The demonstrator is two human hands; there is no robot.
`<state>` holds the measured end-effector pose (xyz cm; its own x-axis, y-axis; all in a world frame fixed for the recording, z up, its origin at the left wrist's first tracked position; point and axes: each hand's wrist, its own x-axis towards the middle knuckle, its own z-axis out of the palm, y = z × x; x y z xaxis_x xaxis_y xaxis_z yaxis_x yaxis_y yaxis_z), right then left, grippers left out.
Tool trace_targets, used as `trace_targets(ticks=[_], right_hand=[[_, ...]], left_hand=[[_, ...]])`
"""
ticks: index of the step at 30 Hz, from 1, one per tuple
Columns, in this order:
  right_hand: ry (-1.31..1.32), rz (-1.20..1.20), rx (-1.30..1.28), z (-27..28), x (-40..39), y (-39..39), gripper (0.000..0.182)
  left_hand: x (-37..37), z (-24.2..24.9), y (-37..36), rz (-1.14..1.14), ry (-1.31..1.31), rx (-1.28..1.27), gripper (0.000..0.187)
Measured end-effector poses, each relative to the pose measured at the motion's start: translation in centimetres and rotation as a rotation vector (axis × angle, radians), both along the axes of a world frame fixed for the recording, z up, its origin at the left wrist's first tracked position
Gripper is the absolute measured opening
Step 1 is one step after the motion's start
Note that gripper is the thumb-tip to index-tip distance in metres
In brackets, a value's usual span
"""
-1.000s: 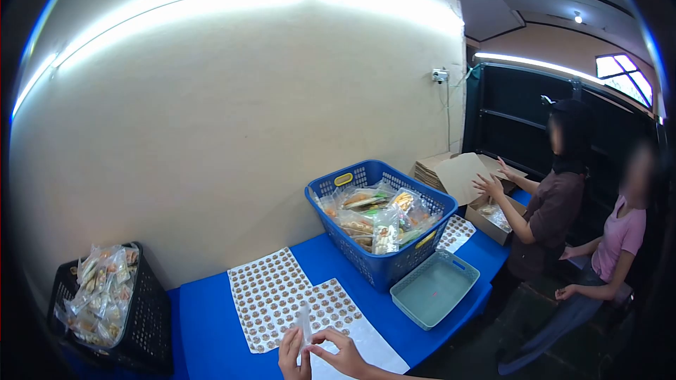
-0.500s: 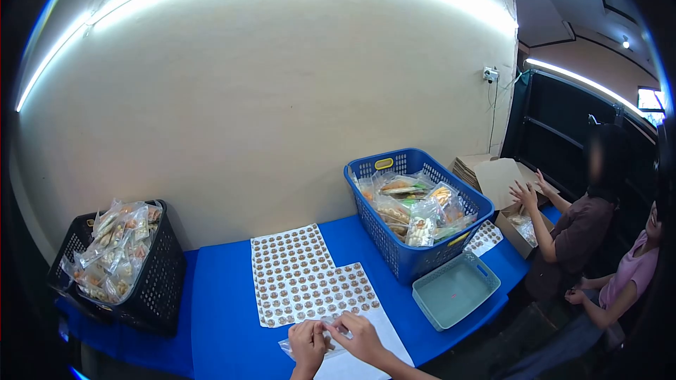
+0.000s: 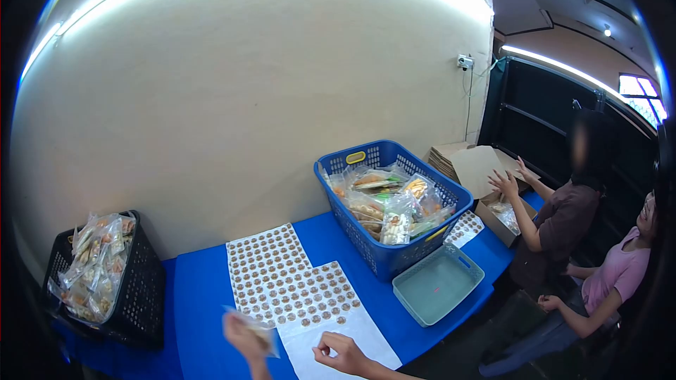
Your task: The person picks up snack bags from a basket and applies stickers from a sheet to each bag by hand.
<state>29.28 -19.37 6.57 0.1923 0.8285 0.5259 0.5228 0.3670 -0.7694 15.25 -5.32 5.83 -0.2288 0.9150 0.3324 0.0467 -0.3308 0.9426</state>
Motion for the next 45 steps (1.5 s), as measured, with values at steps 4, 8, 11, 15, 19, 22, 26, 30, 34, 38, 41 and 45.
trace_targets(ticks=[4,8,11,15,19,22,26,30,34,38,41,45], right_hand=[[0.200,-0.083,-0.159,-2.4,3.5,-3.0,0.023],[0.672,0.034,-0.444,-9.7,7.2,-2.0,0.031],[0.885,0.147,-0.662,-8.1,7.0,-0.5,0.030],[1.054,0.454,-0.679,-1.5,7.8,-1.7,0.025],[0.830,0.350,-0.487,-1.3,12.9,-2.9,0.028],[0.935,0.151,-0.351,-2.6,17.5,-4.2,0.024],[0.832,-0.006,-0.231,-1.8,20.5,-5.8,0.026],[0.895,0.005,-0.286,-2.9,22.6,-7.5,0.024],[0.770,0.089,-0.386,-2.3,25.6,-9.9,0.019],[0.845,-0.031,-0.321,-1.2,27.6,-11.0,0.016],[0.789,-0.097,-0.238,-0.4,29.0,-11.7,0.016],[0.733,-0.128,-0.236,-0.6,30.3,-13.3,0.017]], left_hand=[[-4.3,-0.7,4.9,-0.058,-0.460,-0.065,0.020],[-1.2,-1.7,3.5,-0.893,-0.936,-0.144,0.019],[5.0,-4.1,2.4,-1.295,-1.259,-0.402,0.016],[12.2,-0.4,-2.8,-1.378,-1.455,-0.827,0.015],[16.0,-2.4,-2.4,-1.218,-1.046,-0.843,0.032],[17.8,-0.8,-3.8,-1.196,-0.676,-0.774,0.050],[21.1,-2.1,-7.1,-1.287,-0.315,-0.664,0.045],[25.5,-0.7,-9.3,-1.180,0.141,-0.445,0.039],[27.7,-0.7,-10.1,-1.281,0.121,-0.526,0.038],[30.2,-1.5,-12.4,-1.273,0.064,-0.344,0.034],[31.8,-1.1,-12.7,-1.350,0.152,-0.336,0.031],[33.3,-1.7,-12.4,-1.282,0.148,-0.241,0.032]])
